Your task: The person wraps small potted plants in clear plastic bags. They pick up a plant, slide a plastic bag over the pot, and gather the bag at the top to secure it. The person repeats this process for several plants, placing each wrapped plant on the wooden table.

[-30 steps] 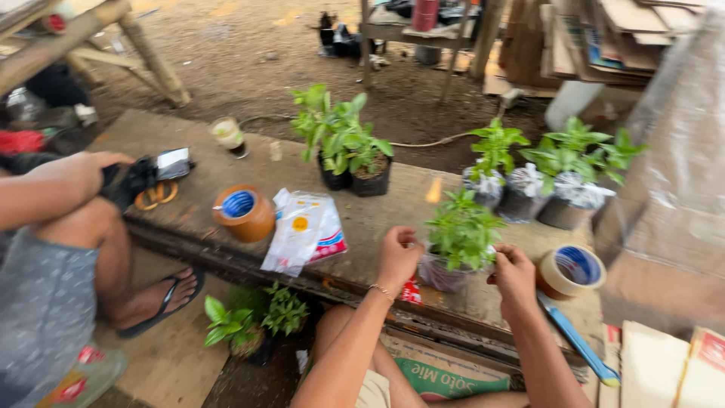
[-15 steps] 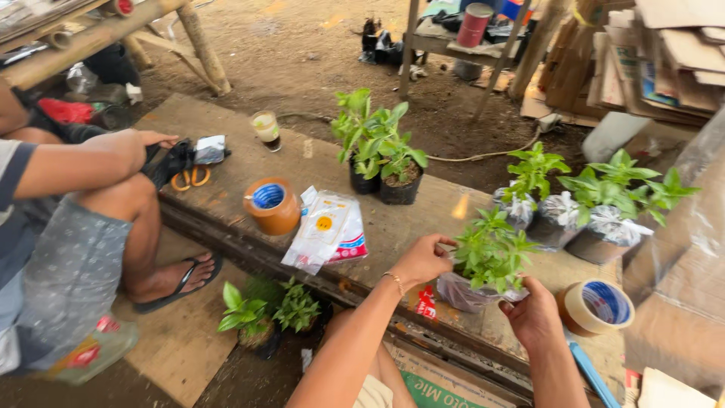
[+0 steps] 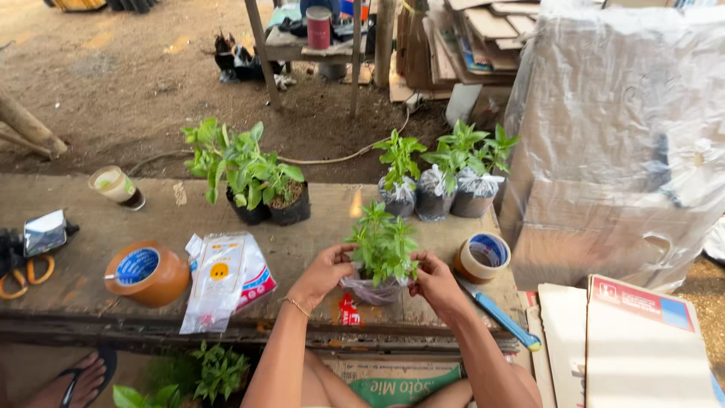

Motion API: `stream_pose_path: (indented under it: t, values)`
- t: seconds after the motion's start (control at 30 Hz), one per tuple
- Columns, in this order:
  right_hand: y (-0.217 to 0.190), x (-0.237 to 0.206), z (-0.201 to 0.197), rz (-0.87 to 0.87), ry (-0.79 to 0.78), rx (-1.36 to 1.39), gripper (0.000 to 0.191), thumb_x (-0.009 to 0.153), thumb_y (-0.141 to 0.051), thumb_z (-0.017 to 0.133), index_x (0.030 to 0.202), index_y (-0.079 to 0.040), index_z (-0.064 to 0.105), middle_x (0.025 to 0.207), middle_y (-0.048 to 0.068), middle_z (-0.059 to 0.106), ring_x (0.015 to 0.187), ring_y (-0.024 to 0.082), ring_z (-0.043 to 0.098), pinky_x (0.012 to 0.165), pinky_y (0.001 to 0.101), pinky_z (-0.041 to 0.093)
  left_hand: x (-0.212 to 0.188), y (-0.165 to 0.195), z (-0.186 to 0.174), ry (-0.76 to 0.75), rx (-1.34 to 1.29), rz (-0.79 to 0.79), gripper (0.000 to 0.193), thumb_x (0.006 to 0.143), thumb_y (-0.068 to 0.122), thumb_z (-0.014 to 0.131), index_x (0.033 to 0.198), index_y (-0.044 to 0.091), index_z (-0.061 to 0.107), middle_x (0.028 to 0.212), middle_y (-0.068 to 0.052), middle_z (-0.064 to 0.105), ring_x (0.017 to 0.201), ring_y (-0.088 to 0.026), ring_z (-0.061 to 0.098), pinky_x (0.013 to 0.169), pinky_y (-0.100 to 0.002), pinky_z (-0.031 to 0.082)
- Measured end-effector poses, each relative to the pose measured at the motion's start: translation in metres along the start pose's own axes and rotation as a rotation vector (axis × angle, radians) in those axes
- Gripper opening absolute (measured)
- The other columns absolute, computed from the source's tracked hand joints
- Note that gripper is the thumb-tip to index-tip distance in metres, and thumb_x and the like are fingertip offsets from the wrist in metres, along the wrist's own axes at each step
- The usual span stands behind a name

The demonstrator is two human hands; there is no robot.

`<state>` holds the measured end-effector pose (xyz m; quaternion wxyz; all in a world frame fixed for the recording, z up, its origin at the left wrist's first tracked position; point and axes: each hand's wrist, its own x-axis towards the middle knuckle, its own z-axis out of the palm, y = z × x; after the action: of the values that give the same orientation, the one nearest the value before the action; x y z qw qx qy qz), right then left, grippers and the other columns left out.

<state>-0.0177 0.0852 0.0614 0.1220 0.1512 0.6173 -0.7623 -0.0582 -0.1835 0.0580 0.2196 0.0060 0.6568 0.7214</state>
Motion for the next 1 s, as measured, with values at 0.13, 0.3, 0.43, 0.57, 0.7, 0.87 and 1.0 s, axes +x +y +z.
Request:
stream_pose_path:
  t: [0.13, 0.3, 0.43, 0.57, 0.7, 0.87, 1.0]
  values:
    - [0.001, 0.005, -0.005, -0.097, 0.062, -0.294, 0.032, 0.09, 0.004, 0.061, 0.121, -0.001, 0.067, 0.09, 0.009, 0.063, 0.076, 0.017, 0.058, 0.064, 0.0329, 0.05, -0.002, 0.008, 0.011, 0.05, 0.189, 0.087, 0.054, 0.08, -0.004, 0.072, 0.133, 0.003, 0.062, 0.093, -0.005, 0.07, 0.079, -0.014, 0.064, 0.066, -0.029, 0.051]
    - [0.015, 0.011, 0.002, -0.454, 0.337, -0.722, 0.029, 0.084, -0.005, 0.063, 0.111, -0.003, 0.071, 0.09, 0.014, 0.071, 0.082, 0.024, 0.069, 0.075, 0.0372, 0.054, -0.016, 0.014, 0.028, 0.36, 0.654, 0.217, 0.038, 0.081, 0.009, 0.081, 0.118, 0.004, 0.071, 0.096, -0.015, 0.075, 0.087, -0.031, 0.072, 0.076, -0.038, 0.054]
    - [0.014, 0.015, 0.01, -0.574, 0.439, -0.944, 0.026, 0.085, -0.015, 0.067, 0.107, -0.002, 0.073, 0.093, 0.023, 0.07, 0.085, 0.039, 0.067, 0.075, 0.046, 0.052, -0.029, 0.044, 0.03, 0.518, 0.72, 0.46, 0.043, 0.077, 0.006, 0.075, 0.12, 0.006, 0.069, 0.102, -0.021, 0.073, 0.094, -0.038, 0.073, 0.08, -0.043, 0.057]
    - [0.013, 0.014, 0.008, -0.44, 0.382, -0.89, 0.029, 0.089, -0.019, 0.064, 0.111, -0.001, 0.071, 0.09, 0.023, 0.071, 0.083, 0.037, 0.069, 0.077, 0.0431, 0.054, -0.053, 0.059, 0.037, 0.503, 1.025, 0.319, 0.046, 0.073, 0.011, 0.081, 0.116, 0.003, 0.067, 0.103, -0.023, 0.07, 0.096, -0.041, 0.068, 0.082, -0.048, 0.055]
    - [0.025, 0.011, 0.0, -0.428, 0.325, -0.693, 0.024, 0.091, -0.015, 0.061, 0.108, -0.001, 0.07, 0.084, 0.013, 0.072, 0.077, 0.027, 0.067, 0.073, 0.0403, 0.054, -0.044, 0.055, 0.029, 0.308, 0.98, 0.118, 0.048, 0.084, 0.019, 0.081, 0.127, 0.004, 0.066, 0.094, -0.022, 0.076, 0.096, -0.037, 0.07, 0.091, -0.045, 0.054]
    - [0.036, 0.023, -0.005, -0.149, 0.109, -0.066, 0.014, 0.1, -0.008, 0.056, 0.103, 0.0, 0.067, 0.078, 0.005, 0.062, 0.066, 0.016, 0.055, 0.062, 0.0349, 0.049, -0.024, 0.012, 0.005, 0.184, 0.264, 0.242, 0.049, 0.083, 0.005, 0.078, 0.13, 0.001, 0.064, 0.093, -0.012, 0.073, 0.077, -0.018, 0.067, 0.067, -0.033, 0.055]
    - [0.044, 0.02, -0.004, -0.007, 0.125, 0.103, 0.012, 0.099, -0.007, 0.054, 0.106, -0.005, 0.063, 0.084, 0.004, 0.062, 0.069, 0.014, 0.059, 0.065, 0.033, 0.053, -0.011, -0.025, -0.007, 0.197, -0.196, 0.223, 0.041, 0.088, -0.005, 0.073, 0.127, 0.002, 0.062, 0.091, -0.007, 0.071, 0.074, -0.013, 0.067, 0.063, -0.026, 0.056]
